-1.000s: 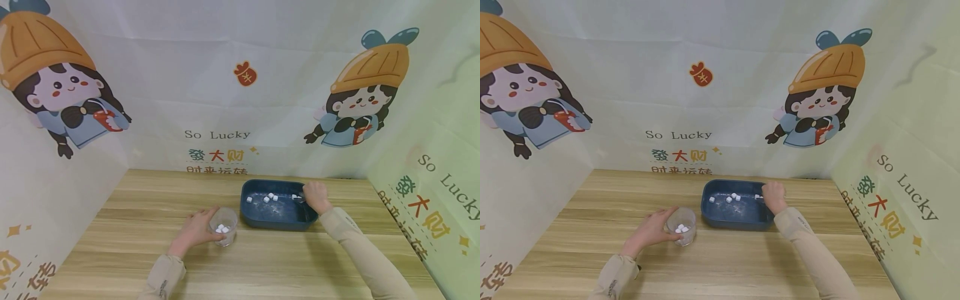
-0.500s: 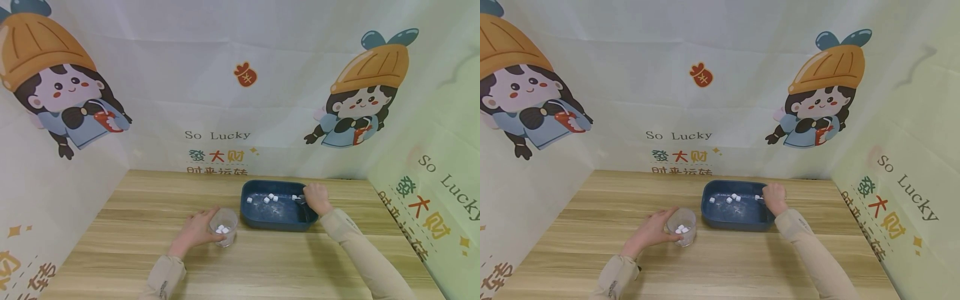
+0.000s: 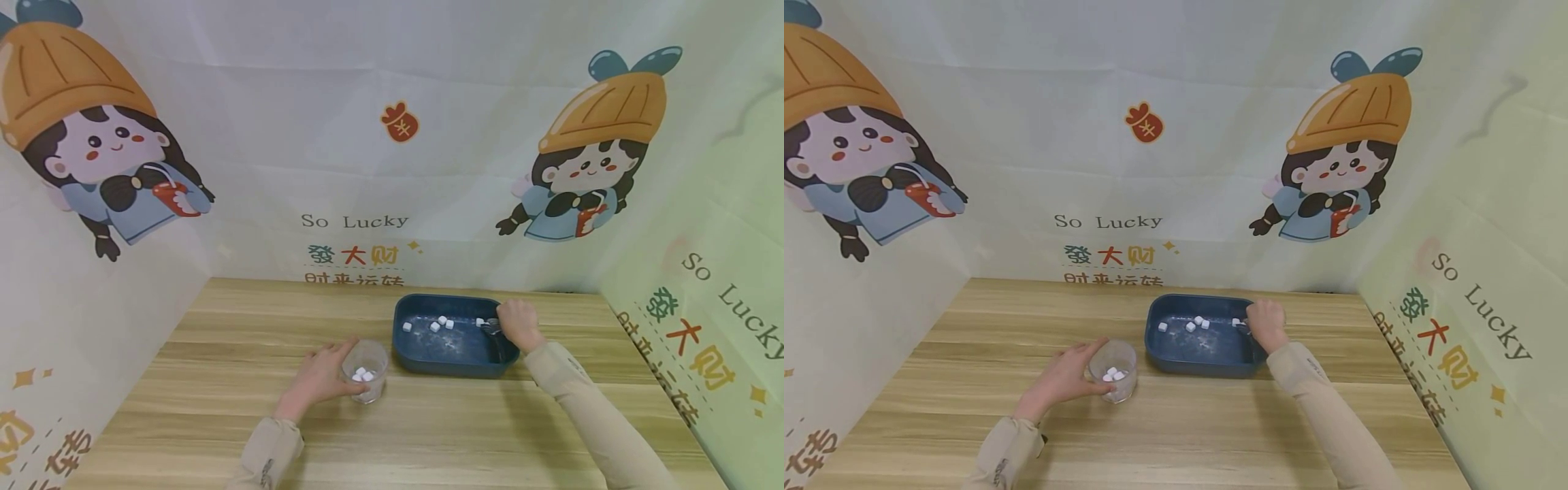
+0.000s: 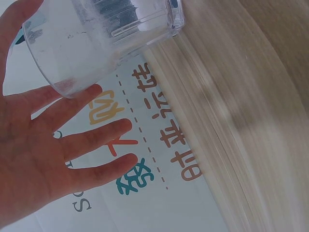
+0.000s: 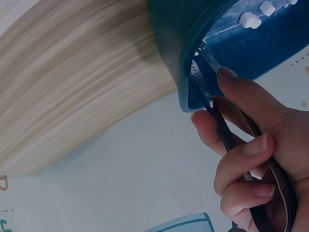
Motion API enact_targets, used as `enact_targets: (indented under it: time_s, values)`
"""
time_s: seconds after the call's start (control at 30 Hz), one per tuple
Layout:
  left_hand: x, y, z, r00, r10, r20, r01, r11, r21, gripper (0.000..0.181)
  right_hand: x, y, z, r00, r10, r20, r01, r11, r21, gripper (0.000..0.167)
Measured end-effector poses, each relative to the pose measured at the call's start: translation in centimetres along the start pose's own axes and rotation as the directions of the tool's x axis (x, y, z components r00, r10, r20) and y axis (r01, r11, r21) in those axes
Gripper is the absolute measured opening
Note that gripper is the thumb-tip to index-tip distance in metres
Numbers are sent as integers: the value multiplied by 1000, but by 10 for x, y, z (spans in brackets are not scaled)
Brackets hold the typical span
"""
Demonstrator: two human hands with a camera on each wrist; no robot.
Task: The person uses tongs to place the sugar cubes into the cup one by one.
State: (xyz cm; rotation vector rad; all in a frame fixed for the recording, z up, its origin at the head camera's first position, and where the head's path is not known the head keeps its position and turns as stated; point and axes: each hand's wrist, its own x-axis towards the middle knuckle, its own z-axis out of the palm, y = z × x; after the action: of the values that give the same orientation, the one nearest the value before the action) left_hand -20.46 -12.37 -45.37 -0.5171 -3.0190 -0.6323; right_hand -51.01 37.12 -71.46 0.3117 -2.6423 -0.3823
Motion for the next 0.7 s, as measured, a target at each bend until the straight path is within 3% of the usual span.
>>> enact_targets:
  time_s: [0.07, 0.13, 0.17, 0.3, 0.4, 0.5, 0.7]
  values:
    - [0, 0, 0, 1000, 2, -2, -2, 1000, 0, 88, -3, -3, -17, 1000, 1, -15, -1, 1000, 7, 20]
    - [-1, 0, 0, 1000, 2, -5, -2, 1000, -2, 87, -9, -11, -64, 1000, 8, 4, -9, 1000, 24, 15]
    - [-1, 0, 0, 1000, 3, -5, -3, 1000, -4, 87, -13, -17, -96, 1000, 6, 1, -7, 999, 32, 13]
    - [0, -1, 1, 1000, 8, -6, -8, 1000, -4, 87, -32, -47, -263, 989, 5, 150, -18, 996, 87, 13]
    - [1, -2, 2, 1000, 9, -3, -9, 1000, -3, 86, -42, -64, -358, 973, 0, 232, -30, 992, 125, 17]
    - [1, -2, 2, 1000, 5, 1, -5, 1000, -3, 86, -49, -71, -396, 971, -17, 239, -17, 990, 137, 21]
    - [1, -3, 2, 1000, 3, 5, -3, 1000, -6, 86, -49, -71, -407, 960, -24, 279, -22, 987, 160, 19]
